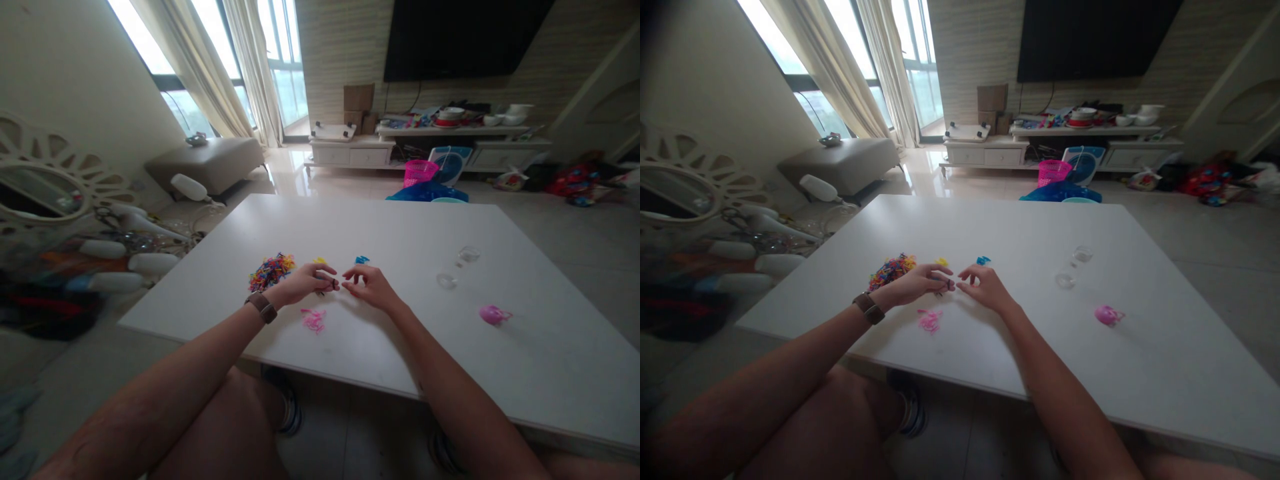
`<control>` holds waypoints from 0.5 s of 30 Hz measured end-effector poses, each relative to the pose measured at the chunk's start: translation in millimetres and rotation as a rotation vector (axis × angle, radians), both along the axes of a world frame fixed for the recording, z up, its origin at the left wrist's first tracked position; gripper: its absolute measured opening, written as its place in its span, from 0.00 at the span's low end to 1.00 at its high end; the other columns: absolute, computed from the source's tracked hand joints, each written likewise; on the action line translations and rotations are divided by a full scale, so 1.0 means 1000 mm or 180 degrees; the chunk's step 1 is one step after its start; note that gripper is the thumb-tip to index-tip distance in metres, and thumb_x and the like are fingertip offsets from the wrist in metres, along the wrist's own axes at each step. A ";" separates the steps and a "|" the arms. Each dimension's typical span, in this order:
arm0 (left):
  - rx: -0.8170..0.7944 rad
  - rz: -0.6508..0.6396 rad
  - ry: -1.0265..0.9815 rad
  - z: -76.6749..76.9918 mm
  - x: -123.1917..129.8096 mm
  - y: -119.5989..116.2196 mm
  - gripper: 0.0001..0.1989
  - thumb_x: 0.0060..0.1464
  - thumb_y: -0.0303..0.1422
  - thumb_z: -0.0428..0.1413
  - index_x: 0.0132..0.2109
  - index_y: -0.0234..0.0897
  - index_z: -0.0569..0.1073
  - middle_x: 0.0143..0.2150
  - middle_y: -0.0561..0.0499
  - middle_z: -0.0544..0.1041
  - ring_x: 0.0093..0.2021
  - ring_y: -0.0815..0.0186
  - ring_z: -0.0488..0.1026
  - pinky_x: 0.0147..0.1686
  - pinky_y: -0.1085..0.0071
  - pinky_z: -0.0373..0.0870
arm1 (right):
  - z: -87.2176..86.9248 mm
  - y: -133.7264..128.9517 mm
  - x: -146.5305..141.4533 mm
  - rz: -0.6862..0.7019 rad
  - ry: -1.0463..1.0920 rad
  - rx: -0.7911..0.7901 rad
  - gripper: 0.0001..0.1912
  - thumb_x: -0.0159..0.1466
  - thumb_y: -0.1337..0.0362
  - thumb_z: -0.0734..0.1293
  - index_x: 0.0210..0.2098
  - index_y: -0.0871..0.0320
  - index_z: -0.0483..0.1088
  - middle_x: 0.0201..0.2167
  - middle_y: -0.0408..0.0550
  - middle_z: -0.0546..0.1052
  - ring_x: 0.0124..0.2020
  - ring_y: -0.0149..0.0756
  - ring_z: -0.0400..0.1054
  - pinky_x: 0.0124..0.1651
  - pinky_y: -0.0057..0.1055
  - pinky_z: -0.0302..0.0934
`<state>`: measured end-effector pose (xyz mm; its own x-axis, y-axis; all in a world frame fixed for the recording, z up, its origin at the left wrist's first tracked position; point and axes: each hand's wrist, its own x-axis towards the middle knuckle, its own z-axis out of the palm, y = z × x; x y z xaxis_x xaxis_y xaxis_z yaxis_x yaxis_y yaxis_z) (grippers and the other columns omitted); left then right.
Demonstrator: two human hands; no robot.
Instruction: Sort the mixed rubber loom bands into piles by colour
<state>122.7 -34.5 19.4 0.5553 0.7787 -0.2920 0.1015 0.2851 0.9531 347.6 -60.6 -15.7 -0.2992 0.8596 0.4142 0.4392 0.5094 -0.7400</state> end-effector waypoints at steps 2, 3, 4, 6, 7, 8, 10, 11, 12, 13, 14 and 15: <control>0.0036 -0.0023 -0.0002 0.000 0.001 -0.001 0.20 0.45 0.31 0.69 0.46 0.30 0.75 0.37 0.42 0.81 0.35 0.65 0.77 0.33 0.71 0.68 | 0.001 -0.004 -0.009 0.0167 0.0091 0.0080 0.10 0.62 0.60 0.71 0.42 0.55 0.77 0.36 0.47 0.78 0.32 0.33 0.70 0.36 0.30 0.63; 0.0044 -0.0032 0.0007 0.000 0.001 -0.001 0.20 0.44 0.31 0.69 0.45 0.30 0.75 0.36 0.43 0.81 0.35 0.66 0.77 0.33 0.71 0.67 | 0.001 -0.006 -0.013 0.0243 0.0111 0.0088 0.11 0.62 0.60 0.71 0.44 0.55 0.77 0.36 0.47 0.78 0.32 0.33 0.70 0.36 0.30 0.64; 0.0049 -0.0042 0.0024 0.000 0.002 -0.001 0.20 0.44 0.31 0.69 0.45 0.30 0.75 0.36 0.43 0.81 0.34 0.66 0.76 0.32 0.72 0.67 | 0.001 -0.007 -0.015 0.0309 0.0121 0.0076 0.11 0.63 0.60 0.70 0.44 0.54 0.77 0.37 0.48 0.78 0.32 0.33 0.70 0.35 0.30 0.64; 0.0055 -0.0061 0.0072 0.000 0.002 -0.001 0.20 0.44 0.30 0.69 0.44 0.30 0.76 0.34 0.45 0.81 0.34 0.67 0.76 0.32 0.72 0.66 | 0.000 -0.009 -0.018 0.0410 0.0123 0.0031 0.09 0.65 0.60 0.69 0.43 0.54 0.78 0.36 0.47 0.77 0.31 0.32 0.70 0.34 0.29 0.64; 0.0057 -0.0062 0.0100 -0.001 0.002 -0.001 0.20 0.43 0.30 0.69 0.44 0.30 0.76 0.34 0.45 0.80 0.33 0.67 0.75 0.33 0.72 0.66 | 0.000 -0.009 -0.018 0.0437 0.0123 0.0018 0.08 0.65 0.60 0.69 0.41 0.54 0.79 0.35 0.47 0.76 0.30 0.32 0.70 0.34 0.29 0.64; 0.0064 -0.0058 0.0131 -0.001 0.002 -0.001 0.20 0.43 0.30 0.69 0.44 0.31 0.76 0.34 0.45 0.80 0.32 0.68 0.75 0.32 0.72 0.66 | 0.000 -0.009 -0.018 0.0433 0.0133 0.0022 0.07 0.65 0.60 0.69 0.40 0.54 0.79 0.34 0.47 0.76 0.30 0.32 0.70 0.34 0.29 0.64; 0.0103 -0.0067 0.0193 -0.001 0.003 -0.001 0.20 0.43 0.31 0.69 0.44 0.31 0.77 0.34 0.46 0.80 0.31 0.69 0.74 0.32 0.72 0.66 | 0.000 -0.009 -0.018 0.0371 0.0169 0.0054 0.06 0.64 0.60 0.70 0.37 0.54 0.79 0.33 0.46 0.76 0.30 0.32 0.70 0.35 0.30 0.64; 0.0129 -0.0097 0.0218 -0.001 0.003 -0.001 0.20 0.43 0.32 0.69 0.44 0.31 0.77 0.34 0.46 0.81 0.31 0.69 0.74 0.31 0.72 0.66 | 0.000 -0.009 -0.018 0.0329 0.0187 0.0074 0.06 0.64 0.60 0.70 0.36 0.54 0.79 0.33 0.46 0.76 0.30 0.32 0.70 0.35 0.30 0.64; 0.0155 -0.0140 0.0235 -0.001 0.004 -0.001 0.19 0.43 0.32 0.69 0.43 0.31 0.77 0.35 0.45 0.81 0.31 0.68 0.74 0.31 0.72 0.66 | 0.000 -0.009 -0.018 0.0290 0.0206 0.0096 0.06 0.64 0.60 0.70 0.35 0.54 0.79 0.33 0.46 0.76 0.31 0.33 0.70 0.35 0.30 0.64; 0.0178 -0.0183 0.0246 0.000 0.004 -0.001 0.18 0.43 0.33 0.69 0.42 0.31 0.77 0.35 0.44 0.81 0.31 0.68 0.75 0.31 0.72 0.67 | -0.001 -0.008 -0.018 0.0255 0.0222 0.0116 0.06 0.64 0.60 0.70 0.35 0.54 0.79 0.33 0.47 0.76 0.31 0.33 0.70 0.35 0.30 0.64; 0.0200 -0.0205 0.0251 0.000 0.004 0.000 0.18 0.43 0.34 0.69 0.41 0.31 0.77 0.35 0.44 0.81 0.32 0.67 0.75 0.32 0.72 0.67 | -0.002 -0.008 -0.018 0.0222 0.0234 0.0128 0.06 0.64 0.60 0.70 0.35 0.54 0.78 0.33 0.46 0.76 0.31 0.33 0.70 0.35 0.30 0.64; 0.0221 -0.0198 0.0252 0.001 0.004 0.000 0.18 0.43 0.34 0.69 0.41 0.31 0.77 0.35 0.43 0.81 0.32 0.67 0.76 0.32 0.72 0.68 | -0.003 -0.008 -0.018 0.0184 0.0246 0.0141 0.06 0.64 0.60 0.70 0.36 0.54 0.78 0.33 0.46 0.76 0.31 0.32 0.70 0.35 0.30 0.64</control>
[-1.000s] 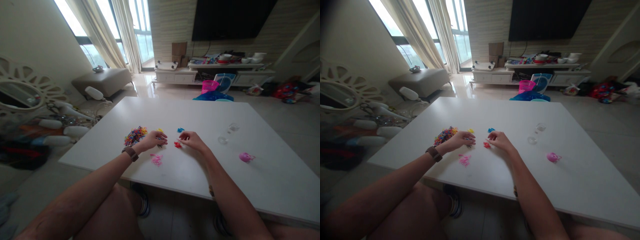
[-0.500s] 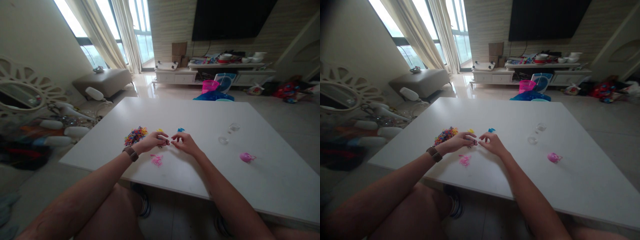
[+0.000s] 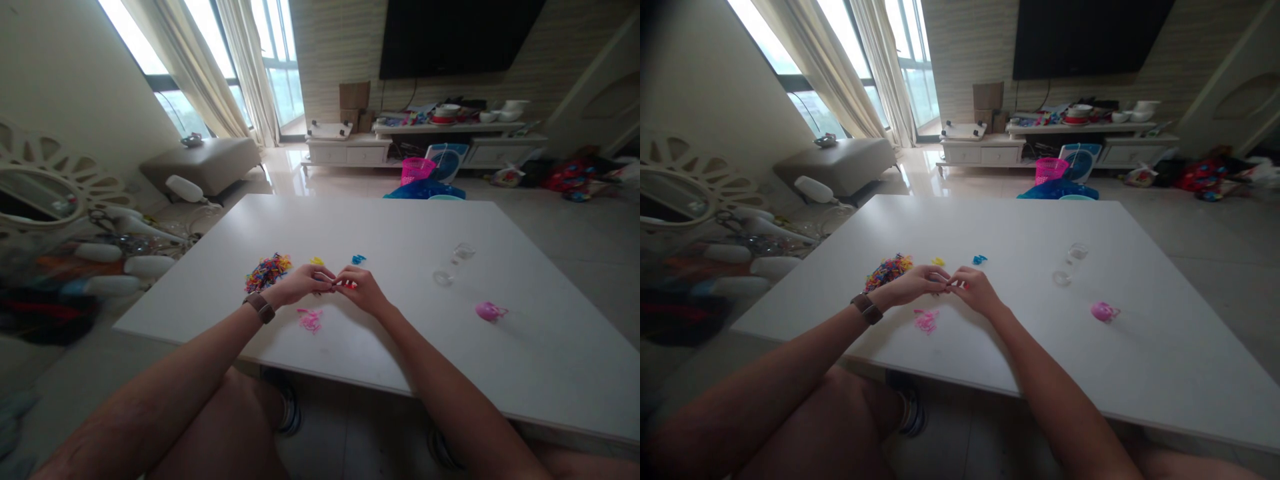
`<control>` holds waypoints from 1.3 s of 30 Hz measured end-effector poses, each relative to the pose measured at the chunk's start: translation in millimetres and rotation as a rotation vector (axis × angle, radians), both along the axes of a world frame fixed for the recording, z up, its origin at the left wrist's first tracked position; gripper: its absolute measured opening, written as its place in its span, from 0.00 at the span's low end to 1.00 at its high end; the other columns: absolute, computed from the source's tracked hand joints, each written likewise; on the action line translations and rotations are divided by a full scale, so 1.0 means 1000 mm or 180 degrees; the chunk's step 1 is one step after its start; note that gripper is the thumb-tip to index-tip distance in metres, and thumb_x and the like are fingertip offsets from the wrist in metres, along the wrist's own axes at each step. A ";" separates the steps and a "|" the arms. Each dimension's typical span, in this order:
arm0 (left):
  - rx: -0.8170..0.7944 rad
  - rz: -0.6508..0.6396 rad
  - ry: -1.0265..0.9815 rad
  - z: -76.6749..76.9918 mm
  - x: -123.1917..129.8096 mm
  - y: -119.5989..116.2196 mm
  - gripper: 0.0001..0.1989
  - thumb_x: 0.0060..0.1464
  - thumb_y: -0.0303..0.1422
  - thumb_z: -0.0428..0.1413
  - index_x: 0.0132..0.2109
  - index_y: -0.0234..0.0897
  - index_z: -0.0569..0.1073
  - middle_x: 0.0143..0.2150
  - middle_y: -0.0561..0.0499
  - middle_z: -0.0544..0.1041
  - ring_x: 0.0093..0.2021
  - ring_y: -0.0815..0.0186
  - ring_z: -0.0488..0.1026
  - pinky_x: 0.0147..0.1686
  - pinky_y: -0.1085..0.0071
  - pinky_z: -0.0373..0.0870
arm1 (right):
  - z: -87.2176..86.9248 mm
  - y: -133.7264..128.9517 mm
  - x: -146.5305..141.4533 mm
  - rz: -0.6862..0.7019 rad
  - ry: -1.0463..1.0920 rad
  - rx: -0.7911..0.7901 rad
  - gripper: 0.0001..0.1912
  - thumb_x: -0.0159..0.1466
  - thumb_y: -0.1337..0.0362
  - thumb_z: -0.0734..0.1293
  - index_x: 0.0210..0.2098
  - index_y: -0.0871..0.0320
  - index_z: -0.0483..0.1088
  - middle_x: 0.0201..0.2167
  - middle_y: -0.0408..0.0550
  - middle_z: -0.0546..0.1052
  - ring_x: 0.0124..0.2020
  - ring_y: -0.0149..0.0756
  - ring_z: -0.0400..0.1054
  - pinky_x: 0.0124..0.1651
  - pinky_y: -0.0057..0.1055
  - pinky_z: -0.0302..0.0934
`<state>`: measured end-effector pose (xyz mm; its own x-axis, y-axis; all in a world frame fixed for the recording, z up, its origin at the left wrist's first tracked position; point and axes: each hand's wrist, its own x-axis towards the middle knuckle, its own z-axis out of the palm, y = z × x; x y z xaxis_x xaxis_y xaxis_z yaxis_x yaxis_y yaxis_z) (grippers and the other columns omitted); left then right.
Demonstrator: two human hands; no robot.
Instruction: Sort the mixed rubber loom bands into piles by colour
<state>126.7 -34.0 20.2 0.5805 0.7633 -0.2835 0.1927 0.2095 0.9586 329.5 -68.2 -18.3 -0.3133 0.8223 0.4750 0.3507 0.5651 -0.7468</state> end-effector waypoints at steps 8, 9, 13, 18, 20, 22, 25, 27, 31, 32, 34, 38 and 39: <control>0.0856 0.0524 0.0708 0.000 -0.031 0.024 0.15 0.41 0.31 0.67 0.38 0.31 0.78 0.29 0.47 0.81 0.29 0.67 0.76 0.31 0.73 0.68 | -0.005 0.004 0.003 -0.0467 0.0085 0.0198 0.13 0.60 0.63 0.73 0.45 0.54 0.74 0.36 0.46 0.74 0.31 0.32 0.68 0.35 0.31 0.65; 0.0893 0.0525 0.0787 -0.002 -0.034 0.026 0.14 0.41 0.31 0.67 0.38 0.31 0.78 0.29 0.48 0.81 0.28 0.67 0.76 0.29 0.73 0.68 | -0.005 0.004 0.003 -0.0471 0.0059 0.0188 0.12 0.60 0.63 0.73 0.44 0.54 0.74 0.36 0.46 0.73 0.31 0.32 0.68 0.35 0.31 0.65; 0.0830 0.0389 0.0800 -0.014 -0.040 0.029 0.15 0.38 0.29 0.68 0.36 0.31 0.77 0.29 0.47 0.81 0.29 0.66 0.77 0.30 0.73 0.70 | -0.008 0.005 0.003 -0.0418 -0.0067 0.0155 0.11 0.61 0.63 0.72 0.44 0.54 0.74 0.37 0.45 0.73 0.31 0.31 0.68 0.36 0.31 0.66; 0.0766 0.0303 0.0468 -0.017 -0.034 0.025 0.16 0.39 0.32 0.70 0.37 0.31 0.77 0.31 0.45 0.82 0.32 0.64 0.78 0.36 0.69 0.74 | -0.011 0.005 0.000 -0.0416 -0.0188 0.0047 0.07 0.62 0.62 0.72 0.39 0.55 0.75 0.35 0.46 0.74 0.30 0.32 0.68 0.36 0.31 0.65; 0.0754 0.0237 0.0354 -0.013 -0.030 0.022 0.17 0.40 0.33 0.70 0.38 0.30 0.77 0.32 0.44 0.82 0.33 0.64 0.79 0.38 0.68 0.75 | -0.011 0.004 -0.002 -0.0373 -0.0243 -0.0024 0.05 0.63 0.62 0.71 0.38 0.56 0.76 0.34 0.46 0.74 0.30 0.32 0.68 0.36 0.31 0.64; 0.0739 0.0172 0.0299 -0.008 -0.024 0.018 0.18 0.41 0.33 0.70 0.40 0.30 0.77 0.33 0.43 0.82 0.34 0.63 0.79 0.39 0.67 0.75 | -0.010 0.003 -0.005 -0.0295 -0.0304 -0.0056 0.05 0.64 0.62 0.70 0.37 0.56 0.77 0.33 0.46 0.75 0.31 0.32 0.69 0.37 0.31 0.63; 0.0698 0.0082 0.0245 -0.003 -0.016 0.014 0.19 0.42 0.33 0.70 0.41 0.30 0.77 0.34 0.43 0.82 0.35 0.63 0.79 0.40 0.67 0.75 | -0.009 0.002 -0.007 -0.0222 -0.0365 -0.0063 0.06 0.65 0.62 0.68 0.35 0.56 0.77 0.32 0.46 0.75 0.32 0.33 0.69 0.39 0.31 0.62; 0.0651 0.0051 0.0216 -0.001 -0.012 0.013 0.19 0.42 0.33 0.70 0.41 0.30 0.77 0.34 0.43 0.82 0.35 0.63 0.79 0.40 0.68 0.74 | -0.008 0.001 -0.007 -0.0236 -0.0323 -0.0075 0.06 0.66 0.64 0.68 0.33 0.56 0.77 0.31 0.46 0.75 0.32 0.33 0.69 0.38 0.31 0.61; 0.0597 0.0084 0.0164 -0.001 -0.010 0.013 0.19 0.41 0.33 0.70 0.41 0.30 0.77 0.33 0.44 0.82 0.35 0.64 0.79 0.39 0.68 0.74 | -0.005 0.000 -0.007 -0.0271 -0.0158 -0.0099 0.06 0.64 0.66 0.68 0.31 0.56 0.76 0.29 0.44 0.74 0.31 0.32 0.68 0.37 0.30 0.60; 0.0589 0.0109 0.0141 -0.001 -0.010 0.013 0.19 0.41 0.33 0.71 0.40 0.30 0.77 0.33 0.44 0.82 0.35 0.63 0.79 0.39 0.68 0.74 | -0.005 0.000 -0.007 -0.0270 -0.0123 -0.0097 0.06 0.64 0.67 0.68 0.31 0.56 0.76 0.29 0.44 0.74 0.30 0.31 0.68 0.37 0.29 0.60; 0.0563 0.0173 0.0085 -0.002 -0.010 0.014 0.19 0.41 0.33 0.71 0.40 0.30 0.77 0.32 0.44 0.81 0.35 0.64 0.79 0.40 0.68 0.74 | -0.003 -0.001 -0.006 -0.0271 -0.0066 -0.0093 0.06 0.63 0.68 0.68 0.30 0.56 0.76 0.29 0.44 0.74 0.30 0.31 0.68 0.37 0.29 0.60; 0.0533 0.0328 -0.0026 -0.002 -0.011 0.015 0.19 0.40 0.32 0.71 0.41 0.30 0.78 0.32 0.46 0.81 0.34 0.66 0.78 0.38 0.69 0.73 | -0.002 -0.001 -0.006 -0.0329 -0.0061 -0.0079 0.05 0.62 0.69 0.68 0.30 0.57 0.76 0.29 0.43 0.74 0.29 0.30 0.67 0.36 0.28 0.59; 0.0523 0.0363 -0.0051 -0.002 -0.011 0.014 0.19 0.40 0.31 0.71 0.41 0.30 0.78 0.32 0.46 0.81 0.34 0.66 0.78 0.38 0.70 0.73 | -0.002 -0.001 -0.006 -0.0339 -0.0094 -0.0056 0.05 0.62 0.69 0.68 0.30 0.57 0.76 0.29 0.43 0.74 0.29 0.30 0.67 0.36 0.28 0.59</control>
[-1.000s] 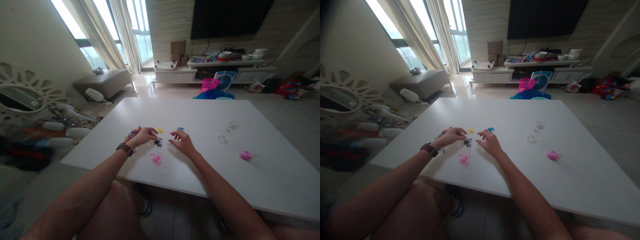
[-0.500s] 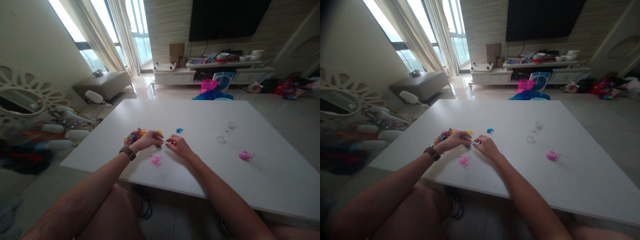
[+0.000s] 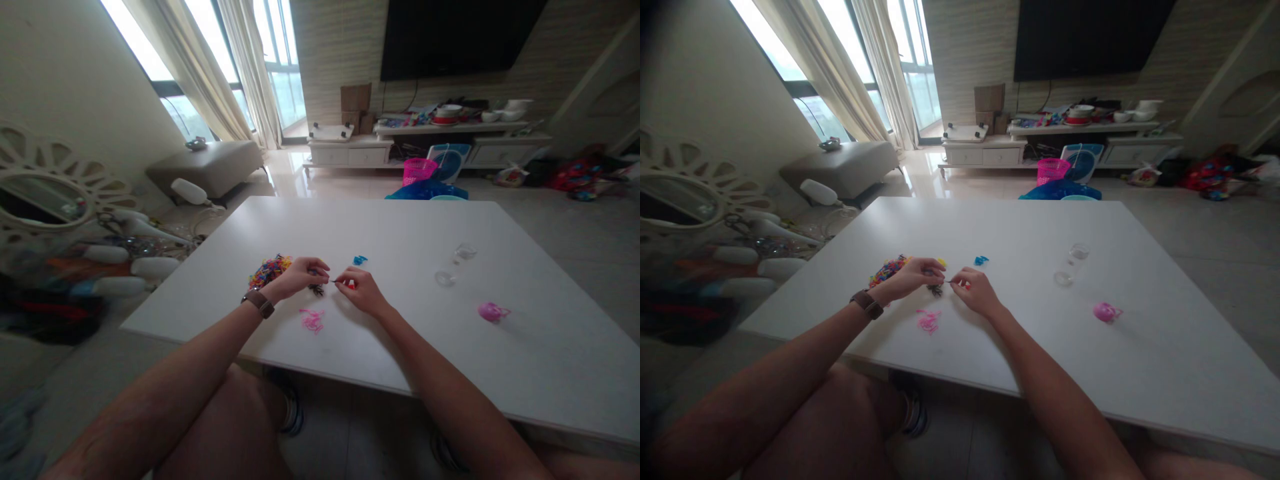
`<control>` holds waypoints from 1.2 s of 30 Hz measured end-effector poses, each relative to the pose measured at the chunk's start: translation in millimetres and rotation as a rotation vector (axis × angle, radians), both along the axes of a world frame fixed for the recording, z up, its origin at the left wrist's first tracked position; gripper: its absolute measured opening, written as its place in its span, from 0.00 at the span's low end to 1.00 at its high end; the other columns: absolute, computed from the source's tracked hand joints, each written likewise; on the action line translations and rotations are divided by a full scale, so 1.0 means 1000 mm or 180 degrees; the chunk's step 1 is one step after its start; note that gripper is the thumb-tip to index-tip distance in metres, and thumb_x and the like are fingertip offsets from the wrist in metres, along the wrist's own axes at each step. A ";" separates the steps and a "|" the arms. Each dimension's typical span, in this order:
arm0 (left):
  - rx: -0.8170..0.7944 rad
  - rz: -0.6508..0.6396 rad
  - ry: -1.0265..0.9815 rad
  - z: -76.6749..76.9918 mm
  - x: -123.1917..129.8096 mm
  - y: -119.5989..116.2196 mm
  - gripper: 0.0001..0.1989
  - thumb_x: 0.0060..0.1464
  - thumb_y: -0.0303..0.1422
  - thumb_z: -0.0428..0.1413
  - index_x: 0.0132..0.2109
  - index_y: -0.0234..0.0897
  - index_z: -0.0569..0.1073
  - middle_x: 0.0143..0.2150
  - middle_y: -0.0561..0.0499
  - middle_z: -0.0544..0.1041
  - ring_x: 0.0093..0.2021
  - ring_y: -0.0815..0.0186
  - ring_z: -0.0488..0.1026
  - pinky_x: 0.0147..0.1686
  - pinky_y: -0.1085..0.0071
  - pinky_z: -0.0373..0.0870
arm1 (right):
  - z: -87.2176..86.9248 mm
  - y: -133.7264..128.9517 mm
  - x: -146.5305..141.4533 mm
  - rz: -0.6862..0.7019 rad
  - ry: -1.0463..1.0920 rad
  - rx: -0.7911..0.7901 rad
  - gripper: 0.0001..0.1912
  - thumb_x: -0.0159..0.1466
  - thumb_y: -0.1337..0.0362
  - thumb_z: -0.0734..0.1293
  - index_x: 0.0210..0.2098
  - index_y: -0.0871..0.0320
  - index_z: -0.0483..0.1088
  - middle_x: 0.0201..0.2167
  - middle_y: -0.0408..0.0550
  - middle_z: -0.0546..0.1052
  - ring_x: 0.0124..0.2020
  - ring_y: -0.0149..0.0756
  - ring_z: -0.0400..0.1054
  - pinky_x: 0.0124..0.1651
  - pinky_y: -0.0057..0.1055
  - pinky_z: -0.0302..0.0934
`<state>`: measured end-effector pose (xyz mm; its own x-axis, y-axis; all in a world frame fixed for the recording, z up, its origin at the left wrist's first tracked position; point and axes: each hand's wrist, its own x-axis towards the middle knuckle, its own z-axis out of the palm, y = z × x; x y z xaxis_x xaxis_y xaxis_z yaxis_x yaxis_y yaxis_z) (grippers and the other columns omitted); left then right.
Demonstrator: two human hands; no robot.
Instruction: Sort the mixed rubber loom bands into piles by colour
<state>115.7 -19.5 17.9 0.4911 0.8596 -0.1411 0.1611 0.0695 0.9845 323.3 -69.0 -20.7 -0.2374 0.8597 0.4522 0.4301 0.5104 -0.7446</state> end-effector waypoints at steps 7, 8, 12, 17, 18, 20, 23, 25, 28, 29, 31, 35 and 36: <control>0.0246 0.0092 0.0323 -0.004 -0.004 0.005 0.15 0.41 0.28 0.68 0.40 0.30 0.79 0.31 0.46 0.81 0.32 0.66 0.77 0.36 0.70 0.72 | -0.003 0.000 0.002 -0.0065 -0.0434 0.0084 0.02 0.62 0.67 0.69 0.34 0.56 0.76 0.31 0.44 0.74 0.31 0.31 0.67 0.39 0.30 0.60; 0.0352 0.0127 0.0469 -0.006 -0.006 0.007 0.14 0.41 0.27 0.67 0.38 0.30 0.79 0.30 0.46 0.81 0.31 0.66 0.77 0.35 0.70 0.72 | -0.004 0.000 0.002 -0.0095 -0.0443 0.0079 0.02 0.62 0.67 0.69 0.35 0.56 0.76 0.31 0.44 0.74 0.31 0.32 0.67 0.39 0.30 0.60; 0.0642 0.0226 0.0879 -0.012 -0.016 0.015 0.10 0.41 0.27 0.66 0.35 0.30 0.78 0.28 0.47 0.81 0.29 0.66 0.76 0.33 0.71 0.71 | -0.003 0.000 0.002 -0.0157 -0.0431 0.0061 0.03 0.63 0.67 0.68 0.37 0.56 0.75 0.32 0.44 0.75 0.32 0.32 0.68 0.40 0.30 0.61; 0.0600 0.0208 0.1156 -0.014 -0.021 0.017 0.10 0.41 0.29 0.66 0.34 0.30 0.78 0.26 0.48 0.79 0.26 0.66 0.75 0.28 0.73 0.68 | -0.003 -0.001 0.002 -0.0141 -0.0481 0.0031 0.04 0.64 0.69 0.67 0.35 0.57 0.75 0.32 0.45 0.75 0.32 0.32 0.67 0.39 0.30 0.61; 0.0539 0.0230 0.1149 -0.013 -0.021 0.017 0.09 0.42 0.30 0.66 0.33 0.30 0.78 0.25 0.48 0.79 0.26 0.67 0.75 0.27 0.73 0.68 | -0.003 -0.001 0.002 -0.0146 -0.0486 0.0030 0.04 0.64 0.69 0.66 0.35 0.57 0.75 0.33 0.45 0.75 0.32 0.32 0.67 0.39 0.30 0.60; 0.0328 0.0329 0.1011 -0.010 -0.018 0.015 0.08 0.47 0.33 0.64 0.31 0.30 0.77 0.26 0.46 0.79 0.25 0.68 0.74 0.28 0.74 0.69 | -0.004 0.000 0.003 -0.0157 -0.0492 0.0051 0.05 0.64 0.69 0.66 0.35 0.57 0.75 0.33 0.45 0.75 0.33 0.32 0.67 0.40 0.30 0.60; -0.0256 0.0544 0.0520 -0.006 -0.013 0.013 0.08 0.53 0.33 0.59 0.33 0.30 0.77 0.30 0.44 0.80 0.28 0.68 0.76 0.32 0.73 0.73 | -0.005 0.000 0.003 -0.0146 -0.0527 0.0105 0.05 0.64 0.70 0.66 0.34 0.57 0.74 0.33 0.45 0.75 0.33 0.32 0.67 0.40 0.30 0.60; -0.0715 0.0610 0.0151 -0.004 -0.010 0.011 0.06 0.54 0.29 0.57 0.37 0.30 0.77 0.34 0.41 0.81 0.32 0.66 0.78 0.36 0.73 0.74 | -0.005 0.000 0.003 -0.0130 -0.0571 0.0129 0.05 0.64 0.70 0.66 0.34 0.57 0.74 0.32 0.45 0.74 0.32 0.32 0.67 0.39 0.30 0.60; -0.1276 0.0516 -0.0301 0.000 -0.007 0.009 0.08 0.56 0.28 0.55 0.41 0.29 0.76 0.39 0.37 0.82 0.39 0.62 0.80 0.43 0.71 0.75 | -0.005 0.000 0.003 -0.0115 -0.0601 0.0164 0.05 0.64 0.70 0.66 0.34 0.57 0.74 0.32 0.45 0.74 0.33 0.33 0.66 0.39 0.30 0.59; -0.1421 0.0461 -0.0417 0.001 -0.006 0.008 0.08 0.57 0.28 0.54 0.42 0.29 0.75 0.40 0.36 0.81 0.41 0.61 0.80 0.45 0.70 0.75 | -0.005 0.000 0.002 -0.0114 -0.0594 0.0184 0.05 0.65 0.70 0.66 0.34 0.57 0.74 0.32 0.45 0.73 0.33 0.34 0.66 0.40 0.31 0.60; -0.1658 0.0334 -0.0617 0.004 -0.004 0.005 0.09 0.58 0.30 0.53 0.43 0.29 0.74 0.41 0.35 0.81 0.42 0.60 0.80 0.47 0.68 0.75 | -0.005 0.000 0.002 -0.0114 -0.0571 0.0240 0.05 0.65 0.70 0.66 0.34 0.57 0.74 0.32 0.45 0.73 0.35 0.35 0.67 0.41 0.32 0.60; -0.1949 -0.0037 -0.0890 0.007 0.005 -0.003 0.10 0.60 0.31 0.54 0.46 0.31 0.74 0.42 0.36 0.81 0.41 0.61 0.80 0.47 0.68 0.74 | -0.003 -0.001 -0.001 -0.0076 -0.0472 0.0393 0.03 0.64 0.68 0.68 0.36 0.56 0.75 0.33 0.46 0.73 0.39 0.37 0.67 0.44 0.34 0.60; -0.1980 -0.0152 -0.0953 0.007 0.007 -0.005 0.10 0.60 0.32 0.54 0.46 0.31 0.74 0.43 0.36 0.81 0.41 0.61 0.80 0.46 0.68 0.74 | -0.002 -0.001 -0.002 -0.0054 -0.0453 0.0428 0.02 0.64 0.68 0.69 0.36 0.55 0.75 0.33 0.46 0.73 0.39 0.38 0.66 0.44 0.35 0.60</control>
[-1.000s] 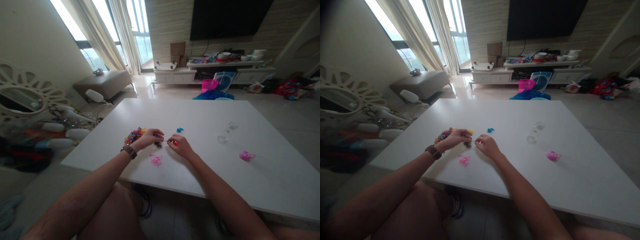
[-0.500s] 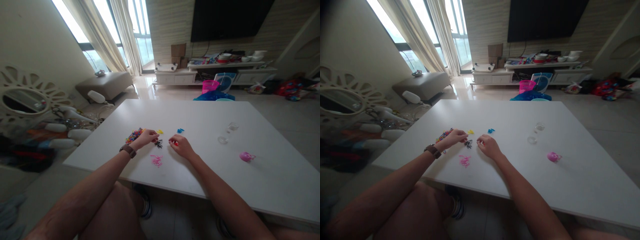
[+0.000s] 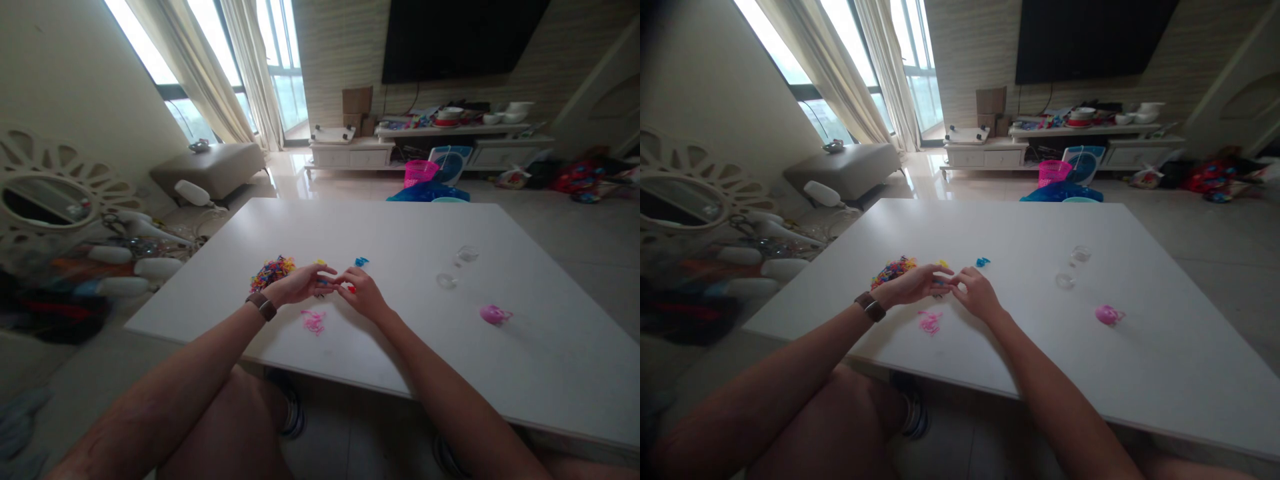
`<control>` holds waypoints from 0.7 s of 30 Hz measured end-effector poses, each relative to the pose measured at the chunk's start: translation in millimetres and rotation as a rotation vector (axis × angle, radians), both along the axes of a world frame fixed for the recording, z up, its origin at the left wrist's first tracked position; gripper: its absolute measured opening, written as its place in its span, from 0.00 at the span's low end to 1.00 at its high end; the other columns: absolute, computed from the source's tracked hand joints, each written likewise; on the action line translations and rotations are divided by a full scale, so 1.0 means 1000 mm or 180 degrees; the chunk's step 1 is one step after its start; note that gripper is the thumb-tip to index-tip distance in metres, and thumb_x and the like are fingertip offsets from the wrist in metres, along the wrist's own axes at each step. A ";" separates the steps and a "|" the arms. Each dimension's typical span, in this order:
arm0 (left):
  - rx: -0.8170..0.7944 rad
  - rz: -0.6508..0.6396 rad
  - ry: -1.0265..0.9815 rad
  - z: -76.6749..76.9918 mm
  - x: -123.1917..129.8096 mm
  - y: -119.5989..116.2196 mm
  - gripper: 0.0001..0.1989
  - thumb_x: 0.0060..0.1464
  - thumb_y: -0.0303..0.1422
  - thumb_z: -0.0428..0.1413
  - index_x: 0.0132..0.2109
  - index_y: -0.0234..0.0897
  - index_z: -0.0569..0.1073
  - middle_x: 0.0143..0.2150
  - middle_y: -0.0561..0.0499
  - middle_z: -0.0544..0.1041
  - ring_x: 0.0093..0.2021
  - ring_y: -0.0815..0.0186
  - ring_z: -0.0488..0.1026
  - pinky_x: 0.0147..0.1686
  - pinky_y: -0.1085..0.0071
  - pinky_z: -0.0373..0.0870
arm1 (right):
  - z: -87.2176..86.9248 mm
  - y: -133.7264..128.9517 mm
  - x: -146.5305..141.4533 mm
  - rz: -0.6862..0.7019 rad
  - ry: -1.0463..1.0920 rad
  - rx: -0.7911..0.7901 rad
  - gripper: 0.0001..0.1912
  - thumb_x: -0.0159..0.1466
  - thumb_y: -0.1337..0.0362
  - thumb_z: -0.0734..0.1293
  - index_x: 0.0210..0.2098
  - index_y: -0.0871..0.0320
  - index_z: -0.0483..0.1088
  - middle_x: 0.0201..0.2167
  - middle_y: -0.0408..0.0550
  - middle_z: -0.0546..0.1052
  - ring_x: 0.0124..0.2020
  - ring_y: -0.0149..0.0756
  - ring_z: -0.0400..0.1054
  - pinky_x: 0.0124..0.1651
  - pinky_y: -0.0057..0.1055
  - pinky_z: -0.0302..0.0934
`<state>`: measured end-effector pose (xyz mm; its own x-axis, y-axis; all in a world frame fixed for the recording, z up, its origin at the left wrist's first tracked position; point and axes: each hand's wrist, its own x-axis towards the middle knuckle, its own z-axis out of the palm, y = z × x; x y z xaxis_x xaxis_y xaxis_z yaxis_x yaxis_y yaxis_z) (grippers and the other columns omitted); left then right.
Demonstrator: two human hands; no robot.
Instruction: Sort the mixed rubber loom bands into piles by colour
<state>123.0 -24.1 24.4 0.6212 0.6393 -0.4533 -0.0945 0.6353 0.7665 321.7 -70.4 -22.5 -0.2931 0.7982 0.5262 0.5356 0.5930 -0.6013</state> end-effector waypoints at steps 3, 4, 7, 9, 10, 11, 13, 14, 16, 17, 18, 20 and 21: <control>0.0008 -0.0215 -0.0303 -0.001 0.006 -0.004 0.13 0.61 0.35 0.54 0.46 0.30 0.74 0.43 0.37 0.80 0.41 0.62 0.79 0.47 0.68 0.73 | 0.001 -0.001 -0.003 0.0080 -0.0012 0.0085 0.02 0.64 0.66 0.69 0.35 0.54 0.75 0.32 0.45 0.71 0.38 0.38 0.65 0.44 0.35 0.60; 0.0018 -0.0265 -0.0397 -0.002 0.008 -0.005 0.13 0.61 0.36 0.54 0.46 0.30 0.74 0.43 0.37 0.80 0.41 0.62 0.79 0.48 0.68 0.72 | 0.001 -0.001 -0.004 0.0102 -0.0020 0.0119 0.02 0.64 0.67 0.69 0.35 0.54 0.75 0.32 0.45 0.71 0.38 0.38 0.64 0.43 0.35 0.60; 0.0068 -0.0351 -0.0529 -0.002 0.010 -0.006 0.13 0.61 0.37 0.55 0.44 0.30 0.75 0.41 0.39 0.79 0.41 0.64 0.78 0.49 0.69 0.71 | 0.001 0.001 -0.006 0.0141 0.0008 0.0169 0.04 0.64 0.68 0.69 0.34 0.54 0.76 0.32 0.46 0.72 0.40 0.39 0.65 0.44 0.36 0.60; 0.0121 -0.0348 -0.0439 0.000 0.009 -0.006 0.14 0.60 0.39 0.55 0.45 0.31 0.75 0.41 0.40 0.79 0.41 0.63 0.78 0.49 0.67 0.71 | 0.000 0.004 -0.004 0.0129 0.0034 0.0122 0.04 0.64 0.68 0.69 0.33 0.54 0.75 0.32 0.46 0.72 0.40 0.39 0.65 0.44 0.36 0.60; 0.0151 -0.0325 -0.0346 0.002 0.009 -0.006 0.15 0.59 0.40 0.56 0.45 0.32 0.75 0.42 0.40 0.79 0.41 0.62 0.78 0.49 0.66 0.71 | 0.000 0.006 -0.001 0.0086 0.0045 0.0087 0.04 0.64 0.67 0.68 0.33 0.54 0.75 0.33 0.46 0.73 0.40 0.38 0.66 0.44 0.35 0.61; 0.0196 -0.0275 -0.0234 0.004 0.007 -0.006 0.16 0.59 0.42 0.57 0.45 0.32 0.75 0.43 0.40 0.79 0.42 0.61 0.78 0.50 0.64 0.72 | -0.001 0.010 0.003 -0.0014 0.0065 0.0053 0.04 0.65 0.66 0.68 0.33 0.54 0.75 0.33 0.46 0.74 0.40 0.38 0.67 0.45 0.35 0.61; 0.0343 -0.0095 0.0026 0.008 0.003 -0.003 0.17 0.57 0.43 0.58 0.45 0.33 0.74 0.47 0.38 0.79 0.45 0.58 0.78 0.51 0.62 0.72 | -0.005 0.018 0.016 -0.0393 0.0131 -0.0017 0.05 0.65 0.65 0.67 0.33 0.54 0.75 0.33 0.47 0.75 0.39 0.38 0.67 0.44 0.35 0.61; 0.0463 0.0026 0.0158 0.010 -0.001 -0.001 0.17 0.57 0.43 0.58 0.44 0.33 0.74 0.49 0.38 0.78 0.47 0.57 0.78 0.51 0.61 0.72 | -0.008 0.023 0.024 -0.0674 0.0190 -0.0037 0.06 0.65 0.64 0.67 0.32 0.55 0.75 0.32 0.47 0.75 0.37 0.38 0.67 0.43 0.35 0.61; 0.0799 0.0311 0.0435 0.012 -0.011 0.005 0.16 0.55 0.41 0.59 0.44 0.34 0.74 0.51 0.38 0.77 0.47 0.57 0.78 0.49 0.62 0.73 | -0.016 0.034 0.040 -0.1159 0.0235 -0.0090 0.08 0.64 0.62 0.66 0.31 0.56 0.74 0.31 0.47 0.77 0.34 0.38 0.68 0.43 0.35 0.61; 0.1007 0.0464 0.0575 0.013 -0.018 0.008 0.16 0.54 0.40 0.59 0.45 0.34 0.74 0.51 0.38 0.77 0.47 0.58 0.78 0.48 0.63 0.73 | -0.020 0.039 0.048 -0.1364 0.0234 -0.0130 0.09 0.64 0.61 0.66 0.30 0.56 0.75 0.30 0.47 0.77 0.34 0.38 0.68 0.43 0.35 0.62; 0.1196 0.0632 0.0746 0.013 -0.025 0.012 0.16 0.53 0.39 0.60 0.45 0.34 0.74 0.50 0.39 0.78 0.46 0.60 0.78 0.46 0.65 0.73 | -0.025 0.043 0.055 -0.1533 0.0231 -0.0187 0.10 0.63 0.60 0.66 0.30 0.56 0.75 0.29 0.47 0.77 0.33 0.38 0.68 0.42 0.34 0.62; 0.1447 0.0974 0.1135 0.011 -0.040 0.019 0.16 0.49 0.37 0.62 0.44 0.34 0.75 0.46 0.41 0.79 0.42 0.62 0.78 0.41 0.69 0.73 | -0.034 0.050 0.064 -0.1793 0.0200 -0.0311 0.11 0.63 0.58 0.65 0.30 0.57 0.76 0.29 0.48 0.78 0.32 0.38 0.68 0.40 0.33 0.62; 0.1527 0.1152 0.1290 0.010 -0.047 0.022 0.16 0.48 0.37 0.62 0.43 0.33 0.75 0.44 0.42 0.79 0.39 0.64 0.78 0.39 0.70 0.73 | -0.038 0.053 0.066 -0.1877 0.0182 -0.0358 0.12 0.63 0.58 0.65 0.30 0.57 0.76 0.29 0.48 0.78 0.31 0.37 0.68 0.39 0.33 0.62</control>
<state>75.8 -2.4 34.8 0.1757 0.9594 -0.2209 0.1154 0.2027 0.9724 388.2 -17.8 -60.1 0.2423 0.8692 0.4311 0.7198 0.1369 -0.6806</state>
